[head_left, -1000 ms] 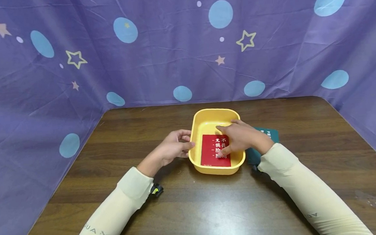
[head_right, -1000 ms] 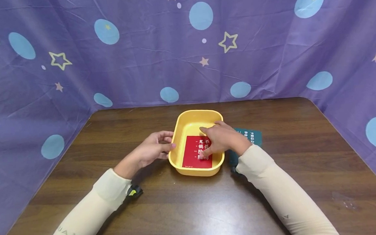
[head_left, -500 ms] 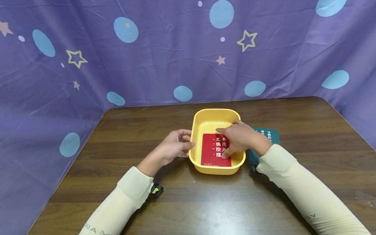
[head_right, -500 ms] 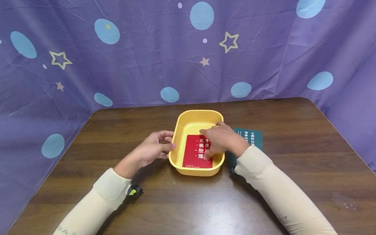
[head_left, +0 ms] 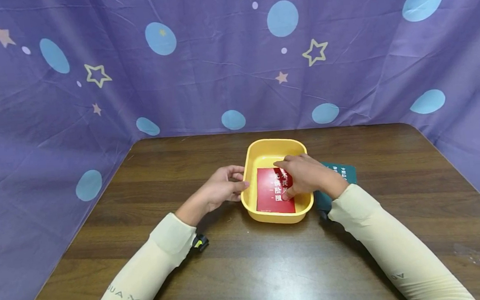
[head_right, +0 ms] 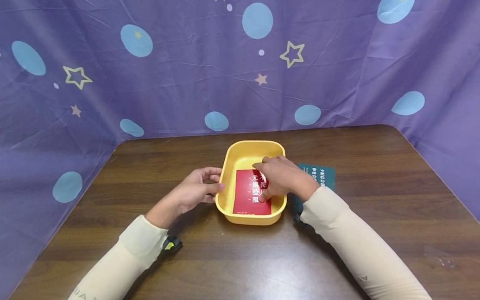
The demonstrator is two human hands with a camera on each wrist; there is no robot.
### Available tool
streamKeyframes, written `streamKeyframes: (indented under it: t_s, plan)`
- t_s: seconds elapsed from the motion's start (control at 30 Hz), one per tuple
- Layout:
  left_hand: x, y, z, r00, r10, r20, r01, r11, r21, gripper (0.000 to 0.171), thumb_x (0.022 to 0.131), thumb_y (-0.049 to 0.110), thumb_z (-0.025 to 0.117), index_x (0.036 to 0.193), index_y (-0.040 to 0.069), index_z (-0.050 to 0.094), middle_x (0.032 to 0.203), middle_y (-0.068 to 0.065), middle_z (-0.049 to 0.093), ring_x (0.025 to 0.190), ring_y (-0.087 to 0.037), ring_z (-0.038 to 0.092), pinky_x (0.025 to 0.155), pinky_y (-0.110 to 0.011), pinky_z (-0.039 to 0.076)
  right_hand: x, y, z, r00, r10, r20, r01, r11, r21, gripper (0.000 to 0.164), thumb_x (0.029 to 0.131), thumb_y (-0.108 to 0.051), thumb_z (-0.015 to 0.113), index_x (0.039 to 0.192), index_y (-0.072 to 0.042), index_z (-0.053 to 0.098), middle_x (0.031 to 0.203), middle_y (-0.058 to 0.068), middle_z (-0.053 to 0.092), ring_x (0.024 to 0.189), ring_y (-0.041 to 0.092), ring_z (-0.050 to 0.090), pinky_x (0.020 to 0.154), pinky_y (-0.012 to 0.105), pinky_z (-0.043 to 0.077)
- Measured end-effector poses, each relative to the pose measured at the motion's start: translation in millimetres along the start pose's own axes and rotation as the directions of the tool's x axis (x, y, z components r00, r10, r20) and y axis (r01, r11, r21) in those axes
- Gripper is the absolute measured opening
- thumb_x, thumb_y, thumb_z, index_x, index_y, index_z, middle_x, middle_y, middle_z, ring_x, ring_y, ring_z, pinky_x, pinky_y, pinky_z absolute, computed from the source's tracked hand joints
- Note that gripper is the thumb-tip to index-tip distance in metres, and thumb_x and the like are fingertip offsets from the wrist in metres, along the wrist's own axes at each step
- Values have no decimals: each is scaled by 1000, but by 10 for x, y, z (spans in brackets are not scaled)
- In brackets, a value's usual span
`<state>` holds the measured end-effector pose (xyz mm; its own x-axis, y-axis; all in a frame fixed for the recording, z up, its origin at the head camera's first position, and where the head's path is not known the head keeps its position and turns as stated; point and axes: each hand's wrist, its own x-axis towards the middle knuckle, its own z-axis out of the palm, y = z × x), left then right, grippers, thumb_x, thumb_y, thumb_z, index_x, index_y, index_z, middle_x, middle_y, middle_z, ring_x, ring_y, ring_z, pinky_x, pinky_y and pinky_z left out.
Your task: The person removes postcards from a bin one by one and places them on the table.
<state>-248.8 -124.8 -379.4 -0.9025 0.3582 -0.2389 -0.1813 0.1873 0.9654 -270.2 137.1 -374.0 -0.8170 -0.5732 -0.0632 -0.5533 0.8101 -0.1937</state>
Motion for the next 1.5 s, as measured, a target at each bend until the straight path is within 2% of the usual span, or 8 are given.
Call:
streamKeyframes:
  t_s: [0.3, 0.43, 0.6, 0.73, 1.0, 1.27, 1.4, 1.5]
  plan:
    - [-6, 3, -4, 1000, -4, 7, 4, 1000, 5, 52, 97, -3, 63, 146, -5, 44, 110, -10, 48, 84, -20, 61, 64, -24, 58, -15, -25, -28, 998, 1, -61, 2, 998, 57, 85, 75, -35, 93, 146, -7, 56, 127, 14, 57, 104, 26, 56, 94, 43, 57]
    - [0, -7, -7, 1000, 4, 7, -4, 1000, 2, 52, 97, -4, 63, 146, -6, 44, 110, -10, 49, 83, -20, 61, 64, -24, 58, -27, -21, -46, 995, -14, -97, 22, 997, 79, 82, 76, -34, 93, 143, -6, 58, 122, 13, 56, 100, 25, 54, 87, 39, 57]
    - [-4, -5, 11, 1000, 3, -2, -3, 1000, -10, 52, 96, -6, 63, 145, -6, 44, 111, -11, 49, 83, -19, 61, 63, -23, 58, -44, -6, -71, 984, -31, -174, 54, 990, 132, 76, 77, -27, 92, 141, -3, 59, 122, 15, 54, 104, 27, 54, 92, 42, 56]
    - [-10, -4, 11, 1000, 1, -8, -1, 1000, -7, 51, 96, -5, 63, 144, -6, 44, 111, -11, 49, 83, -20, 61, 63, -23, 58, -39, -16, -93, 974, -39, -222, 77, 983, 166, 67, 82, -19, 88, 140, -1, 58, 124, 17, 54, 107, 28, 56, 96, 44, 55]
    - [-9, -4, -15, 1000, 0, 2, 0, 1000, 1, 51, 96, -4, 64, 144, -5, 45, 110, -11, 50, 85, -21, 62, 63, -24, 58, -40, -77, -130, 959, -1, -283, 74, 966, 246, 55, 86, -7, 81, 137, -1, 61, 121, 15, 53, 109, 27, 55, 90, 42, 60]
    - [-13, -5, -8, 1000, -5, 4, 5, 1000, -5, 51, 96, -5, 63, 143, -5, 45, 109, -10, 50, 85, -22, 61, 63, -24, 58, -57, -65, -132, 926, -39, -376, 139, 960, 241, 40, 91, 1, 71, 130, -1, 64, 114, 14, 56, 98, 25, 56, 85, 40, 58]
    - [-34, 13, 2, 1000, -1, 9, 1, 1000, -6, 51, 96, -6, 62, 144, -6, 45, 107, -9, 50, 85, -22, 61, 63, -24, 58, -80, -50, -160, 906, -73, -416, 183, 955, 232, 36, 91, 8, 62, 126, 0, 65, 115, 15, 62, 102, 28, 59, 90, 45, 56]
    - [-39, 17, 4, 1000, 1, 11, -1, 1000, -7, 51, 96, -7, 62, 144, -6, 44, 106, -9, 50, 85, -22, 61, 62, -24, 58, -96, -50, -191, 904, -74, -422, 191, 951, 242, 36, 91, 10, 59, 124, 1, 65, 117, 15, 63, 103, 28, 60, 92, 46, 56]
